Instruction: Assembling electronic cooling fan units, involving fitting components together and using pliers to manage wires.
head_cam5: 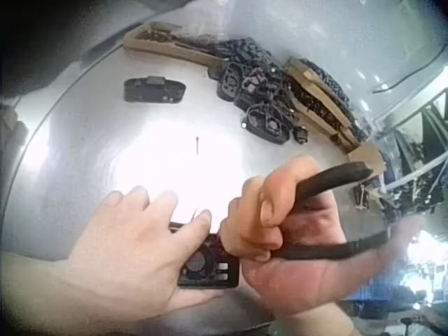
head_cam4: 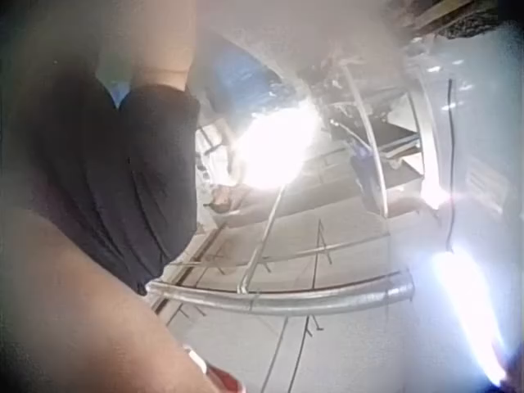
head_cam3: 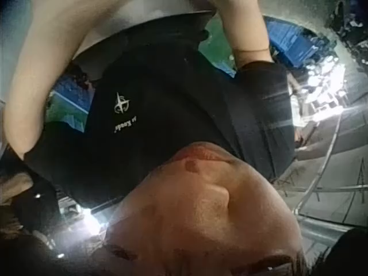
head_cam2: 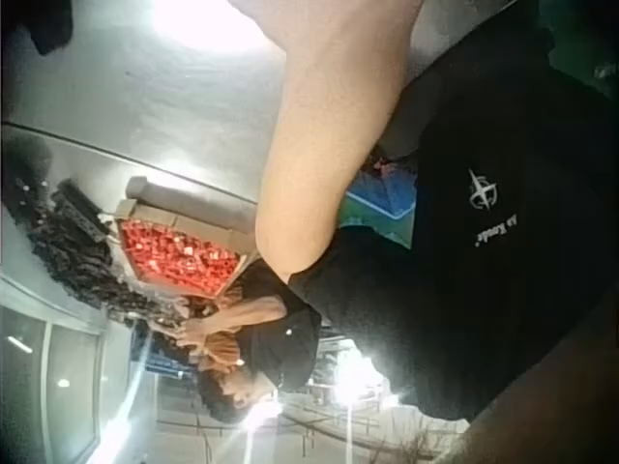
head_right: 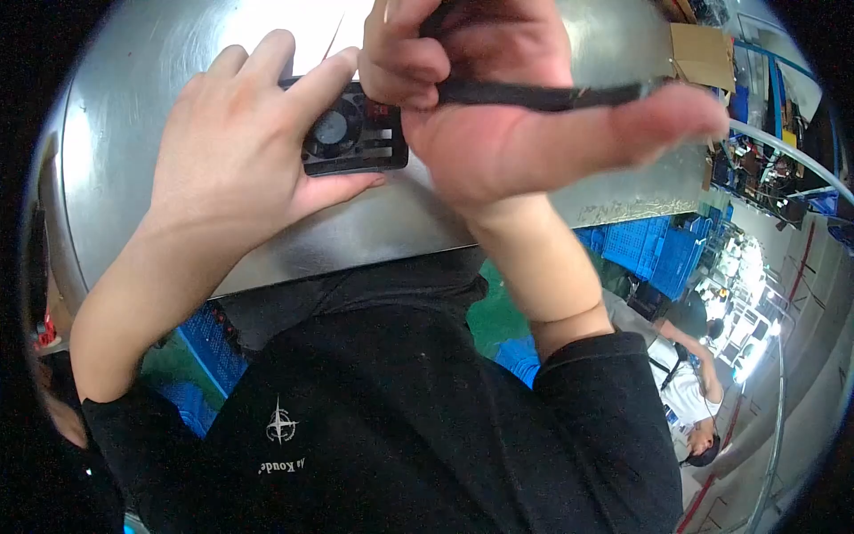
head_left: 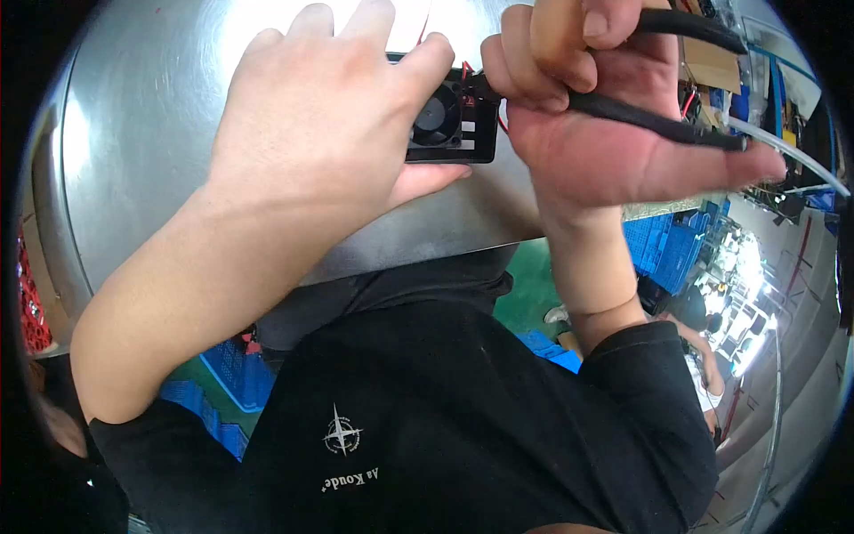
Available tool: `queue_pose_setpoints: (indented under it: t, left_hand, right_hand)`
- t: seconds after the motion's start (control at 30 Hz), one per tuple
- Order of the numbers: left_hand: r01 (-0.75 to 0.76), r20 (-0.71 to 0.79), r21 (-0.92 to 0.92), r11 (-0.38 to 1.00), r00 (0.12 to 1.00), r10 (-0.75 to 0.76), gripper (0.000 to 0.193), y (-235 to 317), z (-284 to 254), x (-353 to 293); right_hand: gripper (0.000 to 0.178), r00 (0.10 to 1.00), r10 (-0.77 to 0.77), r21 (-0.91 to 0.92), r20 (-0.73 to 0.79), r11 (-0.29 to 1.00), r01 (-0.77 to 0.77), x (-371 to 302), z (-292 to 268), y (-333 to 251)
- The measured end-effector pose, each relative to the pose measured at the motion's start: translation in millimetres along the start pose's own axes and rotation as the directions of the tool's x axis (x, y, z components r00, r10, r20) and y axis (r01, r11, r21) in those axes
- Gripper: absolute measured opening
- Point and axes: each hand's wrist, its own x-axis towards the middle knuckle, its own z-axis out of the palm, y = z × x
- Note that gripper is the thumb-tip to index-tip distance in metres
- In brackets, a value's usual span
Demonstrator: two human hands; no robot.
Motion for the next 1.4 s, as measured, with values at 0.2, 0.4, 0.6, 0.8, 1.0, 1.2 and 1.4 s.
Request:
queue_pose_setpoints:
  t: [0.2,0.4,0.6,0.8,1.0,1.2,1.4]
  left_hand:
    - [-0.060,0.113,-0.054,0.997,0.991,0.066,0.070,-42,4,8]
    - [-0.049,0.161,-0.083,0.995,0.985,0.062,0.063,-41,5,15]
    - [-0.155,0.068,-0.169,0.973,0.983,0.169,0.063,-69,15,21]
    - [-0.074,0.095,-0.179,0.981,0.991,0.092,0.056,-57,-14,33]
    - [0.015,0.248,-0.229,0.973,0.968,0.044,0.060,-54,-8,-5]
    - [0.049,0.104,-0.103,0.993,0.994,-0.038,0.067,-40,-28,-21]
    - [-0.011,-0.020,0.001,1.000,1.000,0.011,0.068,-30,-42,-27]
  right_hand:
    - [0.103,0.934,0.263,-0.401,0.241,0.904,-0.151,39,-23,10]
    - [0.104,0.624,0.419,-0.243,0.660,0.905,-0.349,81,-44,6]
    - [0.104,0.398,0.544,-0.320,0.739,0.803,-0.503,110,-31,14]
    - [0.105,0.551,0.361,-0.213,0.752,0.925,-0.315,112,-16,29]
    - [0.114,0.318,0.765,-0.692,0.560,0.643,-0.329,85,27,7]
    - [0.111,0.869,0.216,-0.314,0.445,0.946,-0.074,39,21,-4]
    - [0.114,0.995,0.034,-0.049,-0.091,0.998,-0.038,-3,76,-18]
